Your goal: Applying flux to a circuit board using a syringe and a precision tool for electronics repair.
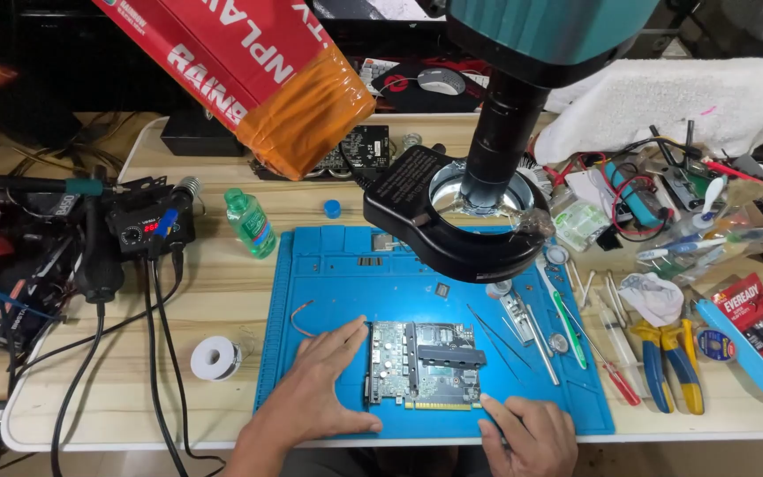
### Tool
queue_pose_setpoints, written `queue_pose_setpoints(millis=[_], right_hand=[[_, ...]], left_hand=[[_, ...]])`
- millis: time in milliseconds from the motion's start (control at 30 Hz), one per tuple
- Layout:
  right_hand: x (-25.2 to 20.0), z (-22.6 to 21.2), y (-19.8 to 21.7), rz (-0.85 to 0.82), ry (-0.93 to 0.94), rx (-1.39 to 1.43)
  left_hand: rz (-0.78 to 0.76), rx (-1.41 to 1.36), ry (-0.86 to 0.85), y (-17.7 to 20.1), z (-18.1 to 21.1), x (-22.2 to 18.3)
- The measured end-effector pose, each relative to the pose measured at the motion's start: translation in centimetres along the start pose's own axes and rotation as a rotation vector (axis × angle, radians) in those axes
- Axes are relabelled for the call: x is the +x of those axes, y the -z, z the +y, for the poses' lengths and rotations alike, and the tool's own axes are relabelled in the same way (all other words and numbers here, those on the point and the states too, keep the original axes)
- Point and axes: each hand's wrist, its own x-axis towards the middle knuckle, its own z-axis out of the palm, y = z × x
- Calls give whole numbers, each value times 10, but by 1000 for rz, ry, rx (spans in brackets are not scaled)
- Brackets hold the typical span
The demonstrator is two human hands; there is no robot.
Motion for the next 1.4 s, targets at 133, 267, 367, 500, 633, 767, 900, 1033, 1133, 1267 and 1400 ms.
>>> queue_pose_setpoints(millis=[133,267,367,500,633,767,900,1033,1133,1267,1400], right_hand=[[3,-3,2,2,1,5],[7,-4,4,14,25,7],[7,-1,3,9,57,6],[9,-2,5,-3,76,24],[27,-15,23,-8,147,56],[49,-25,44,-121,194,136],[72,-30,48,-156,212,274],[83,-23,32,-161,149,237],[98,-33,30,-150,109,292],[104,-39,26,-186,163,320],[104,-33,20,-240,194,312]], left_hand=[[-8,19,3,1,2,0],[-15,23,3,1,3,1],[1,35,-6,-1,1,1],[29,43,-14,-3,0,-1],[50,64,-70,-3,-2,2],[57,68,-63,-2,2,-1],[81,60,-77,-1,3,-3],[74,66,-78,-3,0,-4],[333,8,-282,-5,-4,-5],[318,0,-281,-4,-3,-7],[312,-4,-295,-1,-1,-8]])
